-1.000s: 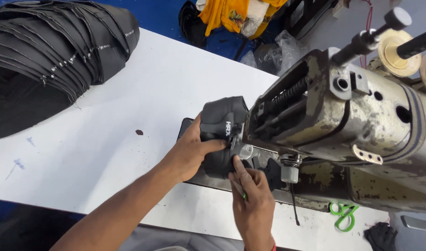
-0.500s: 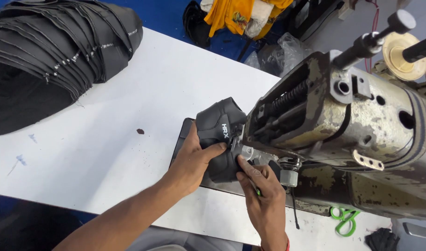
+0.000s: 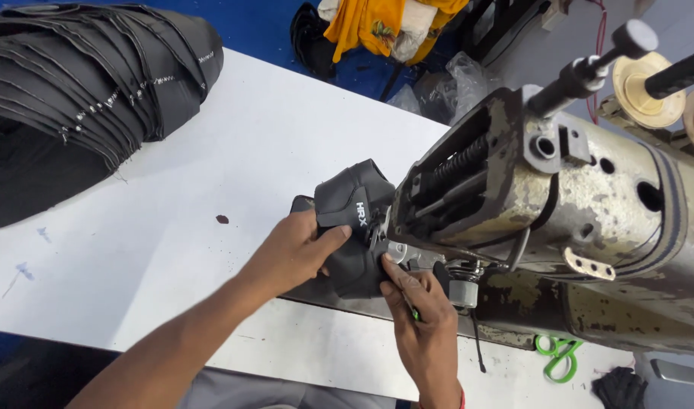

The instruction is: The person operates a sewing machine to stitch black slide sandals. They guide the slides under the needle, sew along the edges, and then use scissors to cut the thread. The finished slides are placed on a stack on the table.

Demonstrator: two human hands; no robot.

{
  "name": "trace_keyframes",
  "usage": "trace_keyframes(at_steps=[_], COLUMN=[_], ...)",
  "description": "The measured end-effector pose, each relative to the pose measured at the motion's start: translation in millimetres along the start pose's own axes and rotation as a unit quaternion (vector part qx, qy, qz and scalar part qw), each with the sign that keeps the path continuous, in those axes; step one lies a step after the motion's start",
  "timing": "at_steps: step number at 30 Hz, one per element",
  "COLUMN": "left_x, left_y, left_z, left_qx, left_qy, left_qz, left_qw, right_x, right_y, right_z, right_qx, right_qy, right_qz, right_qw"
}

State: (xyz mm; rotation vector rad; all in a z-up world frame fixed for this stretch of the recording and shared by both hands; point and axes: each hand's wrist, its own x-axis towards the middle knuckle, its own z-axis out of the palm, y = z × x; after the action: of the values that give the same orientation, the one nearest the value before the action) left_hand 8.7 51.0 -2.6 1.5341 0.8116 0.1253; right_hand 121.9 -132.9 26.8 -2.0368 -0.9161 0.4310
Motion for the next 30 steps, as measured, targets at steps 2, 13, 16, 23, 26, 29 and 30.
trace_keyframes(at_steps=[2, 13, 16, 23, 26, 29, 30], left_x=[1, -48, -8, 22, 33, 37, 38], left_y=[-6, 18, 56, 87, 73, 69, 65], left_z=[0, -16, -37, -40, -45, -48, -49], left_qx=[-0.019, 0.181, 0.241, 0.330, 0.270, 0.217, 0.216], left_qy=[0.018, 0.024, 0.004, -0.167, -0.218, -0.258, -0.255], left_qz=[0.048, 0.369, 0.309, 0.069, 0.093, 0.045, 0.047], left_qw=[0.998, 0.911, 0.920, 0.927, 0.933, 0.940, 0.941], right_x=[2, 5, -1, -3, -4, -2, 0], right_y=[0, 19, 18, 24, 20, 19, 18], right_z=[-3, 2, 14, 10, 8, 10, 9], right_qx=[0.014, -0.155, -0.216, -0.320, -0.310, -0.309, -0.309], right_qy=[0.002, 0.113, 0.069, 0.056, 0.037, 0.027, 0.028], right_qz=[-0.012, -0.204, -0.270, -0.242, -0.249, -0.241, -0.244], right_qw=[1.000, 0.960, 0.936, 0.914, 0.917, 0.920, 0.919])
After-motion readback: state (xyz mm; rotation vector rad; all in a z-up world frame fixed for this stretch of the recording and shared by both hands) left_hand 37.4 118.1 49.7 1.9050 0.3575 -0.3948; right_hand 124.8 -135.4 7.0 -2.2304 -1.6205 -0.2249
